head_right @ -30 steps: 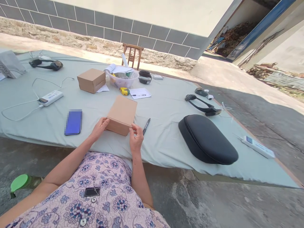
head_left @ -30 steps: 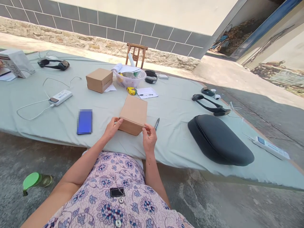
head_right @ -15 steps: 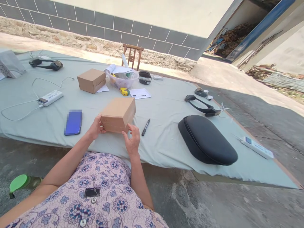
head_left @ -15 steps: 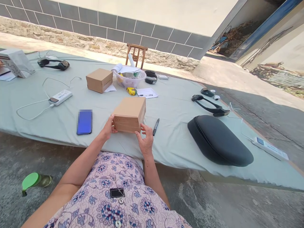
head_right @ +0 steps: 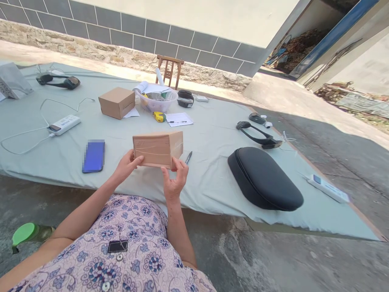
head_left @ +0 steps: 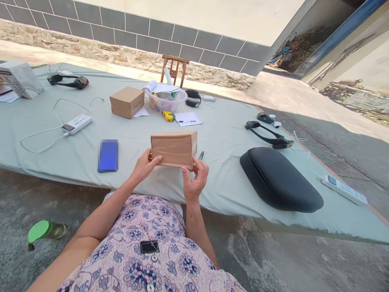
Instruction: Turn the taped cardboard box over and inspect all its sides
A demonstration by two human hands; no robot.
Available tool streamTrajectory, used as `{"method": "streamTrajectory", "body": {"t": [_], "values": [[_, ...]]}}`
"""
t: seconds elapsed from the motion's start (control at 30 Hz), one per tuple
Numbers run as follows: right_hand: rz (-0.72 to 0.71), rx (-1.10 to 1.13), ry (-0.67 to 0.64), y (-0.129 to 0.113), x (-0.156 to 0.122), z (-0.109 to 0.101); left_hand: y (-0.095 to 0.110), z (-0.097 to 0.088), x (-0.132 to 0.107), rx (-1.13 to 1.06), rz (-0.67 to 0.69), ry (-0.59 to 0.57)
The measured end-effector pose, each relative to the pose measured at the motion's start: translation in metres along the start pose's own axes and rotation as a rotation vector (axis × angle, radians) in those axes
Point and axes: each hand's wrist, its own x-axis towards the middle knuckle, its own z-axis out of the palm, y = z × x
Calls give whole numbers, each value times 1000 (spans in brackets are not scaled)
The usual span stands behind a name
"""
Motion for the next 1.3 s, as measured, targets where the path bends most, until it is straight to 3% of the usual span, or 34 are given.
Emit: {"method": "streamTrajectory", "body": {"t": [0.27, 0.47, 0.57, 0.77, 1.17, 1.3], "values": [[155, 3, 57, -9, -6, 5, 18, 21, -24, 327, 297, 281], [312, -10, -2, -9, -8, 9, 13, 23, -23, 402, 333, 339], [240, 66, 6, -13, -6, 4, 14, 17, -21, 319, 326, 332], [1, 90, -23, -16, 1, -5, 12, 0, -13, 4, 233, 210], [-82, 101, -56, 3, 2, 4, -1, -8, -3, -237, 363, 237], [-49, -2, -51, 16, 0, 6, -8, -13, 2, -369, 299, 269]]}}
